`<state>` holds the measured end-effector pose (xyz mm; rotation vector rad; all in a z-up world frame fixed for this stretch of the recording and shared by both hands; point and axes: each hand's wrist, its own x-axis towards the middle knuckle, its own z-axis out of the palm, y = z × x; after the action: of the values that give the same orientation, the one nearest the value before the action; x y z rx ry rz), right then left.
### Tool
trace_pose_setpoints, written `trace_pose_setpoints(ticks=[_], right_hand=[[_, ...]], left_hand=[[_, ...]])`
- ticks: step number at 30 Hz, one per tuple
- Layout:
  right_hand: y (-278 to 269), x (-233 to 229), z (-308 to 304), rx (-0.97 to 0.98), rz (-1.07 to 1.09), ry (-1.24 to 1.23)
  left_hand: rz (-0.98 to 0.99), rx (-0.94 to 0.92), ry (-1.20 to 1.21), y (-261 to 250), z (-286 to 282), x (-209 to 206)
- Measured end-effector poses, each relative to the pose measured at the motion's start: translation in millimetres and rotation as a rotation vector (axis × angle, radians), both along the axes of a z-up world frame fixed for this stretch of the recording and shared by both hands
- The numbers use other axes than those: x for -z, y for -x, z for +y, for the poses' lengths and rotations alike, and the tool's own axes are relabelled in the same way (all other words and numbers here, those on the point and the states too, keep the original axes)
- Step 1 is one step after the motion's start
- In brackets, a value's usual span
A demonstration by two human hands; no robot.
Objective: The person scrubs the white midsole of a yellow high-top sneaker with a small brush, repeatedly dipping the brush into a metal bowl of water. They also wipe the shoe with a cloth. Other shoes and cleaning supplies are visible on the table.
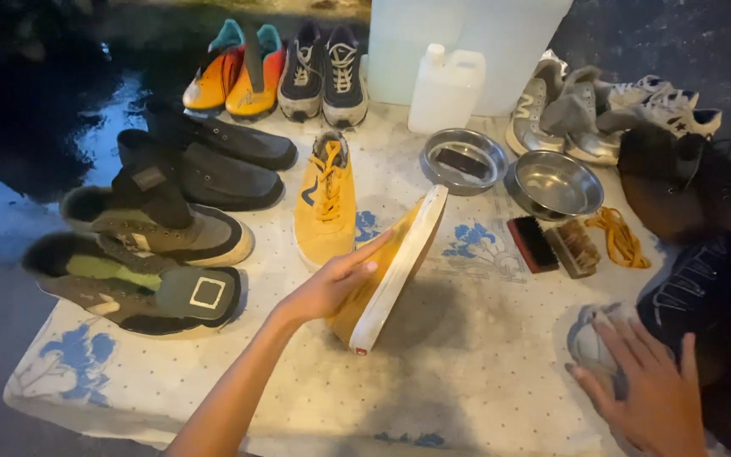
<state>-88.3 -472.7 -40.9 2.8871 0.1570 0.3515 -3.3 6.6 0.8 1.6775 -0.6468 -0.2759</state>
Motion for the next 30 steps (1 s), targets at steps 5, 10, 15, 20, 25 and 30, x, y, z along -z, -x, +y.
trace_pose_setpoints(ticks=[5,10,15,20,25,30], right_hand=[[6.5,27.0,-11.2,-0.217,-0.242,-0.070],[5.5,-23.1,68.3,-0.328,-0.364,-0.670],[-35.9,-38.7,135.4,-0.554,-0.460,-0.848],[-97.5,-66.0,200.0,-0.730,-0.519,-0.814],[-120.5,-58.0,226.2,-0.776,-0.455,-0.681],[-111.7,-46.9,231.8,-0.721,-0.605,-0.315]], left_hand=[[0.105,-0.012,0.007,2.7,-9.2,2.9],[0.209,-0.007,0.020,3.5,-14.9,-1.4],[0.191,0.013,0.032,1.5,-15.3,4.7],[0.150,0.003,0.066,1.8,-12.7,5.0],[0.112,-0.003,0.045,3.7,-10.2,-3.1],[0.049,-0.017,-0.016,2.8,-9.3,-0.2]])
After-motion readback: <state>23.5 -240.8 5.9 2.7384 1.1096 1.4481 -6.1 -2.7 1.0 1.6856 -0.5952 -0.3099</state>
